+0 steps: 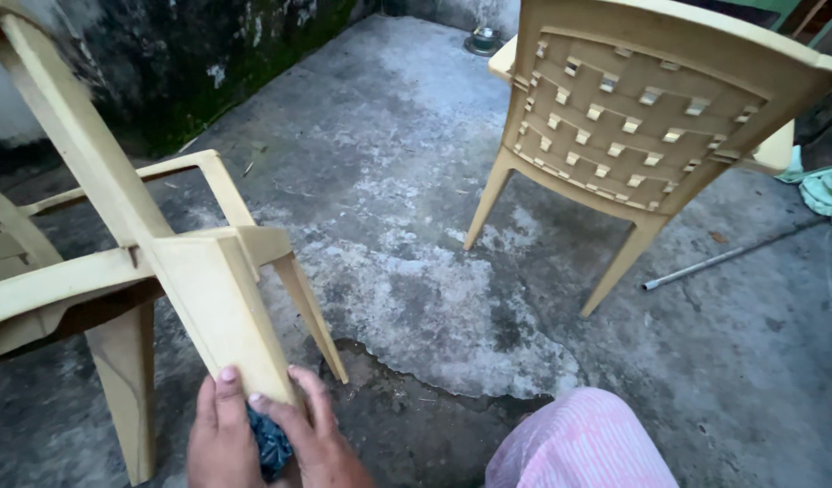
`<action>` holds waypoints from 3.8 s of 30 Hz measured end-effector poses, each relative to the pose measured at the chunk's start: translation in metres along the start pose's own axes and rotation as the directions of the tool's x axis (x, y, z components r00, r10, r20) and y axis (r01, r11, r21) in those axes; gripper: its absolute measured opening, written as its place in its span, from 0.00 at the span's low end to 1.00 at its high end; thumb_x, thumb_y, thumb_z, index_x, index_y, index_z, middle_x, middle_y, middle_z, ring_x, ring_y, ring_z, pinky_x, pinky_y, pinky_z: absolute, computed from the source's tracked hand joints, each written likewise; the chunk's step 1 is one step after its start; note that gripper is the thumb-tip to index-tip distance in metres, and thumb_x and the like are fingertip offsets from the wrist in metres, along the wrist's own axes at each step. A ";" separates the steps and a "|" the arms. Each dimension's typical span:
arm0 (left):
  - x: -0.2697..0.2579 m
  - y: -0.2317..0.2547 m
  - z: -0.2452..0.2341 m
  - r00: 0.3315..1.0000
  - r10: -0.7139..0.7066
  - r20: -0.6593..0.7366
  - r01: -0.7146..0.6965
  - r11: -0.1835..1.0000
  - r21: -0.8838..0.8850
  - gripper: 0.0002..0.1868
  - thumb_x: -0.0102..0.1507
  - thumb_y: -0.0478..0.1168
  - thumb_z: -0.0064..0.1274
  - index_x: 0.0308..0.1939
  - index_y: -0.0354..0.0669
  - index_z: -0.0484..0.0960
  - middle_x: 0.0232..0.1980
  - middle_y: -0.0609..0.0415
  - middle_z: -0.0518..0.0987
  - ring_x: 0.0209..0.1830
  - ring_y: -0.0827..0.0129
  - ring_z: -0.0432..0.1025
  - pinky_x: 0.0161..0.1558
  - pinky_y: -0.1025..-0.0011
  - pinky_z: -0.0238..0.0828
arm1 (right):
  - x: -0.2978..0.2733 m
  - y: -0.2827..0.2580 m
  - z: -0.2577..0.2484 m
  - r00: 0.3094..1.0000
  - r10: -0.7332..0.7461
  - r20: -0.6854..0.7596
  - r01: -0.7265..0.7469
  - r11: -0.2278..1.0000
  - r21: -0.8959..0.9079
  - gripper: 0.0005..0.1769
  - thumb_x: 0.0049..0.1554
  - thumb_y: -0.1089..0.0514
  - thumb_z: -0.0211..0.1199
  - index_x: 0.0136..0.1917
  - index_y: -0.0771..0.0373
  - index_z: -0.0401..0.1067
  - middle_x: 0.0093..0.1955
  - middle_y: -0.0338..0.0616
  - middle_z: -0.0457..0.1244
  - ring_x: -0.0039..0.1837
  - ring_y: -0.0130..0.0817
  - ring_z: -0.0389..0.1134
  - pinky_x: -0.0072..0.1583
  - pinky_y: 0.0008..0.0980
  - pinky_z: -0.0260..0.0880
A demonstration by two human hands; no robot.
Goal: The person wipes down the back and seat of several plastic chairs using a cloth, then turns the chairs over to clean the legs and underside.
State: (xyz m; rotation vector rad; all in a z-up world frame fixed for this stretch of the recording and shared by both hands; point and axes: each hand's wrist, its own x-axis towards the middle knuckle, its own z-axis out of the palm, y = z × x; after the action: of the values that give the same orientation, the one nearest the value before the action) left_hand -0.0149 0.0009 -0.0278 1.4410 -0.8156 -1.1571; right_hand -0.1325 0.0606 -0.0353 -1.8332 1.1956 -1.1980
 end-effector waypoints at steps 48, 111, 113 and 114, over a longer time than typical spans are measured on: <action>-0.034 -0.031 0.017 0.994 -0.014 -0.105 0.016 1.000 0.015 0.26 0.71 0.59 0.37 0.61 0.46 0.73 0.45 0.44 0.82 0.41 0.63 0.75 0.45 0.65 0.71 | -0.026 0.098 0.030 0.700 0.675 0.233 -0.588 0.359 0.725 0.34 0.65 0.37 0.48 0.64 0.65 0.77 0.58 0.47 0.71 0.56 0.30 0.70 0.57 0.31 0.70; 0.024 -0.008 0.007 0.983 0.012 0.182 0.028 0.976 -0.215 0.25 0.69 0.44 0.43 0.70 0.46 0.66 0.62 0.49 0.77 0.59 0.69 0.70 0.59 0.68 0.66 | 0.041 -0.016 0.010 0.879 0.178 -0.442 -0.239 0.967 -0.086 0.28 0.66 0.50 0.49 0.76 0.60 0.57 0.68 0.50 0.59 0.65 0.49 0.68 0.61 0.45 0.73; 0.027 -0.021 0.007 0.979 0.042 0.199 0.005 0.974 -0.226 0.26 0.70 0.44 0.42 0.71 0.45 0.65 0.64 0.49 0.76 0.61 0.69 0.69 0.61 0.69 0.65 | 0.069 -0.029 0.002 0.890 0.164 -0.424 -0.222 0.971 -0.091 0.28 0.64 0.51 0.50 0.75 0.60 0.57 0.69 0.50 0.57 0.65 0.51 0.67 0.60 0.46 0.71; 0.031 -0.028 0.006 0.981 0.036 0.191 0.009 0.974 -0.225 0.26 0.69 0.44 0.42 0.73 0.46 0.64 0.64 0.49 0.76 0.61 0.69 0.69 0.61 0.69 0.65 | 0.091 -0.035 -0.003 0.899 0.159 -0.409 -0.205 0.976 -0.071 0.29 0.63 0.51 0.51 0.75 0.61 0.56 0.70 0.51 0.56 0.65 0.53 0.66 0.60 0.47 0.69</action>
State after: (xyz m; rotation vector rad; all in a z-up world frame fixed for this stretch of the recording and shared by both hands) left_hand -0.0143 -0.0240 -0.0615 1.1471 -0.7982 -1.3496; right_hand -0.1071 -0.0101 0.0275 -1.5489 1.6533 -1.4673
